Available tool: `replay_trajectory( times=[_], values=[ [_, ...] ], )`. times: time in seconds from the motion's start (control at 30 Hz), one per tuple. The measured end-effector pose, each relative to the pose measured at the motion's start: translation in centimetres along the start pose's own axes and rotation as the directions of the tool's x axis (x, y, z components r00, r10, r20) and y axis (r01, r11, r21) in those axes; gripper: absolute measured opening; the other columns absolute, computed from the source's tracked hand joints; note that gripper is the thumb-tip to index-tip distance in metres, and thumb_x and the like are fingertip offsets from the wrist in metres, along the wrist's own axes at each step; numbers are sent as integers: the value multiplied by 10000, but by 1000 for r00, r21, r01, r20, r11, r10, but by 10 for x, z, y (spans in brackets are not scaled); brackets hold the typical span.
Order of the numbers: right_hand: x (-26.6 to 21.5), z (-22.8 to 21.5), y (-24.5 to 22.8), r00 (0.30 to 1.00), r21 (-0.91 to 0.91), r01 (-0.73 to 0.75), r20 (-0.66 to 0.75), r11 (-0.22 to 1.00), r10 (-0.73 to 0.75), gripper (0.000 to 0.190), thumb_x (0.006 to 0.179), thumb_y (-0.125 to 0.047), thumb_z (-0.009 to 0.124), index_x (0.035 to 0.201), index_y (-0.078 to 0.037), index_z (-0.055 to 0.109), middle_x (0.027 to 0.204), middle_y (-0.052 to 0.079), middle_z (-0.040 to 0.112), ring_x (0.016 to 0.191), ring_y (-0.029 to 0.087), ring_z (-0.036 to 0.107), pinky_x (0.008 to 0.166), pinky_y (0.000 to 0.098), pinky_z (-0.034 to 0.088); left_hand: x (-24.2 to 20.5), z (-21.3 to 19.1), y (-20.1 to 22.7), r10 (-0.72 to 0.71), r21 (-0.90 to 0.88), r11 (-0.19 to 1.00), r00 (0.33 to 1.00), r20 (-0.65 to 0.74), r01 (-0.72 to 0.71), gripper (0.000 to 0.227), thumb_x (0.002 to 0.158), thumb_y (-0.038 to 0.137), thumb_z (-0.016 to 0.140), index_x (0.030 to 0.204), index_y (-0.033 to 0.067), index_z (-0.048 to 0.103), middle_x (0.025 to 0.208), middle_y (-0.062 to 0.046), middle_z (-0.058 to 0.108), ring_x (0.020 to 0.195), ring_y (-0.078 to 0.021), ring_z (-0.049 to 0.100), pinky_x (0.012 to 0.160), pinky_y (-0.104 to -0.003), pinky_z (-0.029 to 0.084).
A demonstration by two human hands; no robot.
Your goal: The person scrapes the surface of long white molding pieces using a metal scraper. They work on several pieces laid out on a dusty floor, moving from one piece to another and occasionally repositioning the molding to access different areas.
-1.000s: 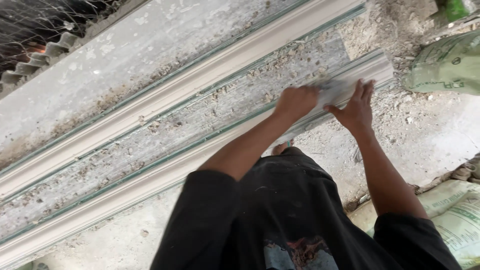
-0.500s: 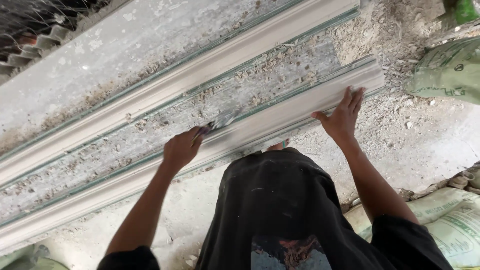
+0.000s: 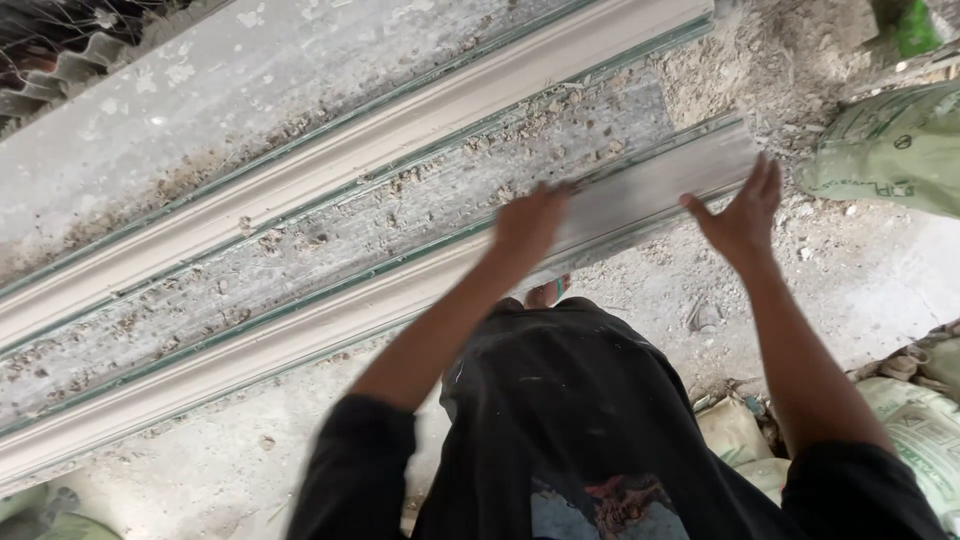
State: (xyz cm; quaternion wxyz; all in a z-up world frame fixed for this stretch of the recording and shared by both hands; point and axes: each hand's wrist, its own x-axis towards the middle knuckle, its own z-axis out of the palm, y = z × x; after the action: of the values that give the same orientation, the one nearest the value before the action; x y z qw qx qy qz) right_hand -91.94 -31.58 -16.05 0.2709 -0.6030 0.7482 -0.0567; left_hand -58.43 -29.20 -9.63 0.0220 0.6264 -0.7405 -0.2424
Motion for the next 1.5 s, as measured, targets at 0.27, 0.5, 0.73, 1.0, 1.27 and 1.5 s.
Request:
replay_trajectory(
  times=[0.27, 0.5, 0.73, 1.0, 1.27, 1.5],
  values=[
    [30, 4, 28, 999, 255, -20, 54, 967, 6, 1317, 799, -523, 883, 1683, -13, 50, 1648, 304, 258, 1541, 483, 281, 1232, 579, 345, -227, -87, -217, 207, 607, 743, 959, 194, -283, 665, 999, 55, 572, 1618, 143, 348, 1433, -121, 613, 885, -258, 756, 534, -302, 611],
    [28, 5, 24, 1000, 291, 28, 1, 956, -30, 1242, 786, -456, 926, 1647, 10, 160, 1543, 287, 357, 1440, 467, 393, 1161, 562, 412, -130, -53, -132, 244, 517, 791, 943, 225, -327, 536, 1045, 324, 393, 1550, 163, 315, 1432, -172, 564, 880, -387, 749, 302, -246, 539],
    [31, 23, 48, 986, 194, 114, -145, 974, -87, 1142, 776, -485, 972, 1547, 51, 321, 1451, 286, 436, 1359, 465, 437, 1099, 551, 441, 109, 29, 97, 390, 277, 887, 921, -25, -368, 237, 963, 122, 570, 1177, 129, 671, 895, -105, 758, 696, -249, 749, 505, -403, 573],
    [29, 6, 29, 993, 143, 79, -104, 987, -64, 1140, 732, -574, 939, 1482, 70, 371, 1410, 274, 469, 1293, 452, 452, 1050, 554, 448, 50, -33, 51, 359, 195, 906, 926, 112, -375, 345, 948, 76, 532, 1275, 114, 636, 1068, -133, 744, 708, -267, 758, 503, -405, 591],
    [36, 5, 30, 999, 76, 15, 32, 997, -17, 1158, 730, -635, 885, 1482, 56, 340, 1402, 258, 447, 1328, 422, 419, 1049, 542, 459, 29, -39, 28, 296, 281, 888, 920, 257, -364, 379, 970, 98, 526, 1345, 49, 537, 1102, -157, 722, 723, -284, 753, 500, -429, 593],
    [36, 1, 34, 997, 74, 61, -41, 995, -58, 1167, 744, -614, 870, 1515, 62, 312, 1421, 258, 453, 1337, 430, 450, 1042, 529, 489, 166, 22, 129, 456, 303, 844, 889, 29, -443, 203, 959, 120, 558, 1071, 53, 713, 996, -121, 774, 781, -267, 773, 612, -394, 619]
  ],
)
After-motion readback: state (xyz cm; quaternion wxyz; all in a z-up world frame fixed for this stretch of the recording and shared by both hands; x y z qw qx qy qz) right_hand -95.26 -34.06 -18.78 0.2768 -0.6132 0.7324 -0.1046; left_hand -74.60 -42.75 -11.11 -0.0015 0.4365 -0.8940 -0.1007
